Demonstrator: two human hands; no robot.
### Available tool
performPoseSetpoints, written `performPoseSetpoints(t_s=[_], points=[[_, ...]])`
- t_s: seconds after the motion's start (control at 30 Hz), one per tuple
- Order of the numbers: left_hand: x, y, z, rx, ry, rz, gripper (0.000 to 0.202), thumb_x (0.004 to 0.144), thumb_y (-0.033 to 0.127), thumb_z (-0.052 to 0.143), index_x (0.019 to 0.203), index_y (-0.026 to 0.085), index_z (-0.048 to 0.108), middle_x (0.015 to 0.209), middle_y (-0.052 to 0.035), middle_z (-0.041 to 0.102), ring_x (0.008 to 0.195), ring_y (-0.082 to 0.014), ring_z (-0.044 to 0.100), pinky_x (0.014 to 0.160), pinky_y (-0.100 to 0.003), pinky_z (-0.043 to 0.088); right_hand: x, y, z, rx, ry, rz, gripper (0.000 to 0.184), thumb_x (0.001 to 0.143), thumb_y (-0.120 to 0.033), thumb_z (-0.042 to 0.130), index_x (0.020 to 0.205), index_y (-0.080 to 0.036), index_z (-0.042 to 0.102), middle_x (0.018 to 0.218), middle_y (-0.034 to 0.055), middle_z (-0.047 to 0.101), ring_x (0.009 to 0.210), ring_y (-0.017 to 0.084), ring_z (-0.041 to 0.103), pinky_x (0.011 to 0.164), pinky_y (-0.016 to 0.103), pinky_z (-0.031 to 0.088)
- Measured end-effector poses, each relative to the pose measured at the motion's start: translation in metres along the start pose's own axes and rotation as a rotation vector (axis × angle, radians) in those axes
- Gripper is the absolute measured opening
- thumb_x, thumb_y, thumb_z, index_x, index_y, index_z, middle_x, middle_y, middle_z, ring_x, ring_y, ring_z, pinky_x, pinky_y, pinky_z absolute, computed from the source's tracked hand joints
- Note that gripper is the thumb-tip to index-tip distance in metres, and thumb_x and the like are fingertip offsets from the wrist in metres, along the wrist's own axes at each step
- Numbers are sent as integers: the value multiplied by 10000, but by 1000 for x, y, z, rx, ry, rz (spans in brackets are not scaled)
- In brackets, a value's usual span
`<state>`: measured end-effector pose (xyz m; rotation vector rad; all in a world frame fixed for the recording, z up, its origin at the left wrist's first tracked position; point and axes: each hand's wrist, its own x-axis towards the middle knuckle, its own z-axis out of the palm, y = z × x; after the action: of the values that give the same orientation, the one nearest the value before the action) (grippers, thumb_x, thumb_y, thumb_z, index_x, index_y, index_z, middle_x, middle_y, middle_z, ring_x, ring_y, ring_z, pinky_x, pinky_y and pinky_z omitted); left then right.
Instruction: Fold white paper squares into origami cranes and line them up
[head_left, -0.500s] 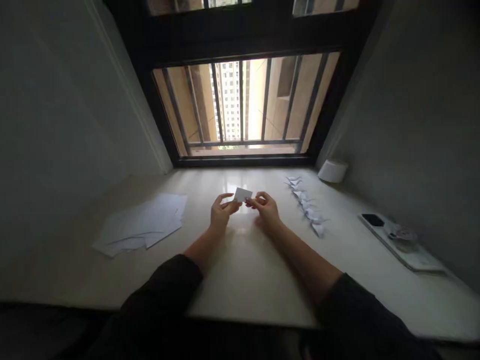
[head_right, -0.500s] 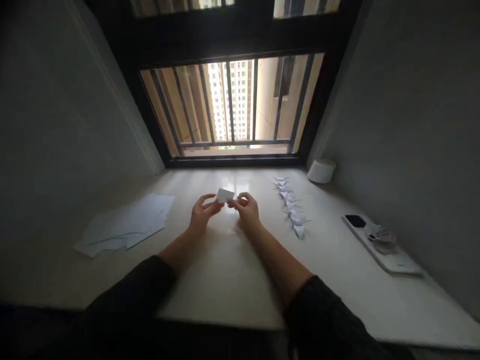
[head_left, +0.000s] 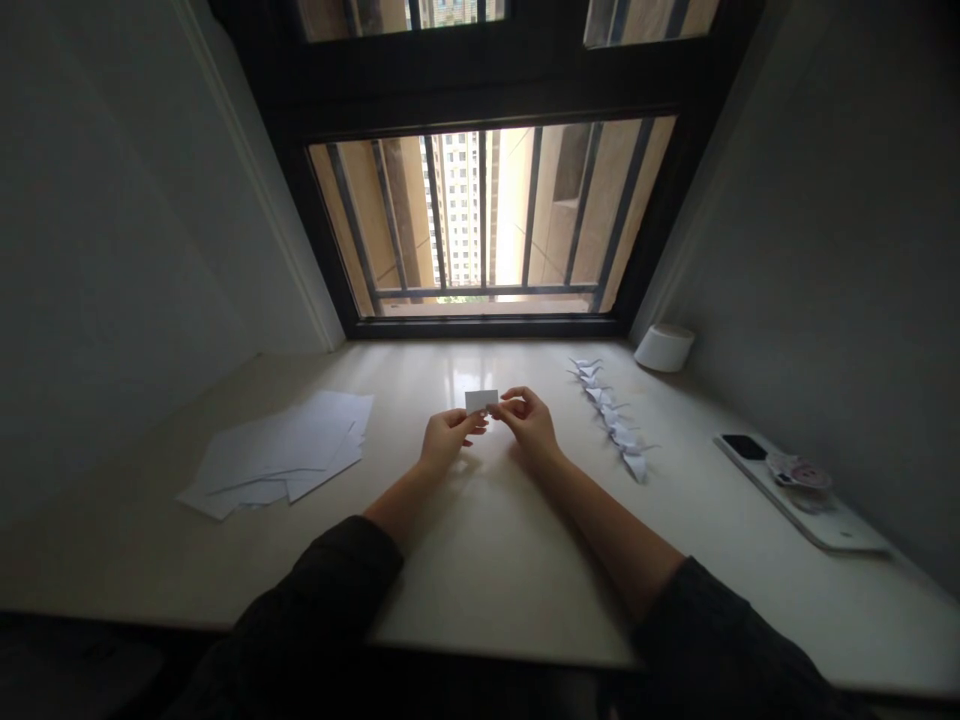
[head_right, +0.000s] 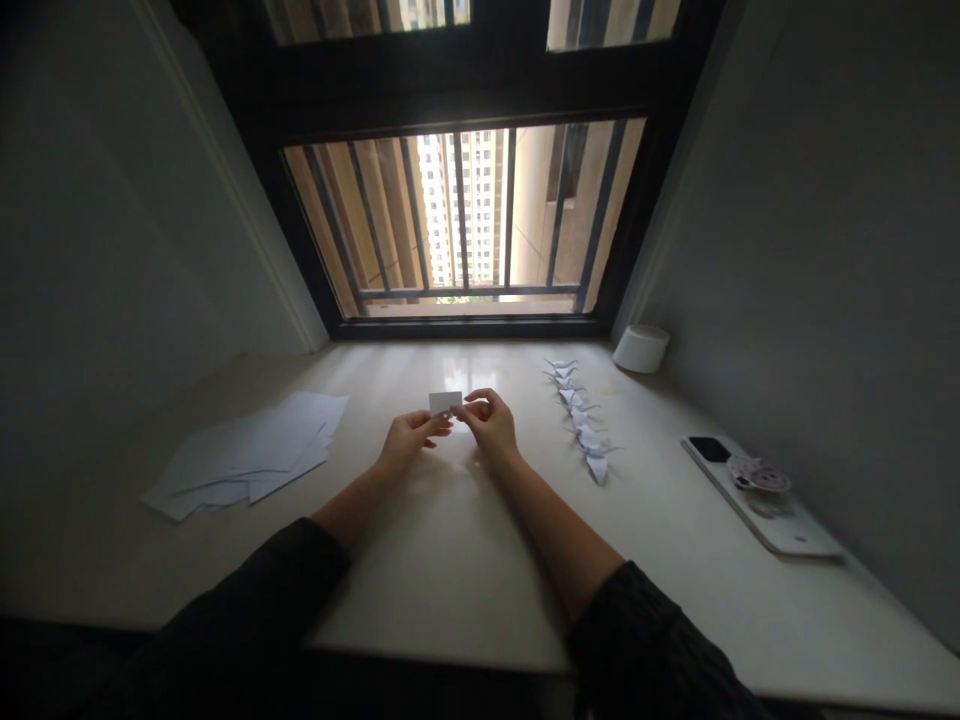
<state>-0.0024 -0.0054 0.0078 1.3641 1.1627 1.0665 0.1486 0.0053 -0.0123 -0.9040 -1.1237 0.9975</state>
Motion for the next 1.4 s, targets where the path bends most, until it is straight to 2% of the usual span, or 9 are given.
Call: performPoseSetpoints(t_s=[0.17,0.4,0.57,0.8,0.97,1.13,1.33,1.4], points=[[0,0,-1,63,-13,1,386,676,488,661,810,128,687,842,-123,712,759,-217,665,522,-230,391,0,0,0,15,-8,42,426,530,-435,790,805,-212,554,646,8,667,637,183,635,643,314,490],[-1,1,-2,78,-5,27,393,678,494,650,798,122,687,791,-113,710,730,-199,656,529,-229,393,0,0,-2,128,-97,161,441,489,-350,822,819,-207,567,670,-5,683,606,160,629,650,302,466],[0,0,-3,127,-13,32,372,699,486,629,784,130,695,767,-108,710,719,-198,659,527,-229,390,3,1,-6,103,-88,186,402,517,-374,803,802,-198,582,612,2,675,593,168,632,602,280,428],[0,1,-3,121,-20,-46,362,682,459,650,815,127,702,786,-123,714,738,-209,671,551,-240,397,4,2,-3,55,-26,91,378,563,-399,768,837,-202,599,579,-7,645,568,170,611,591,295,445],[0,-2,-1,136,-35,10,386,649,487,678,792,130,698,783,-102,709,757,-206,658,608,-255,437,4,0,-5,-180,-18,-40,302,674,-393,686,907,-203,657,668,24,666,649,184,620,644,313,470],[2,-2,-2,98,-42,35,457,692,553,614,908,157,686,834,-73,684,771,-196,648,574,-243,458,6,-1,-9,-267,-76,-66,262,776,-421,558,896,-234,697,847,34,698,714,182,612,650,303,457],[3,-3,-4,94,-32,81,419,679,549,620,790,153,704,668,-39,641,642,-149,601,515,-219,436,1,-4,-4,-332,-186,-160,219,789,-395,558,881,-267,711,914,25,696,838,203,604,700,304,440],[3,-3,-4,71,4,64,397,664,528,643,772,150,706,655,-36,642,622,-144,594,513,-221,432,-1,-4,-3,-341,-194,-165,228,803,-391,544,911,-272,705,908,23,694,808,195,606,690,303,440]])
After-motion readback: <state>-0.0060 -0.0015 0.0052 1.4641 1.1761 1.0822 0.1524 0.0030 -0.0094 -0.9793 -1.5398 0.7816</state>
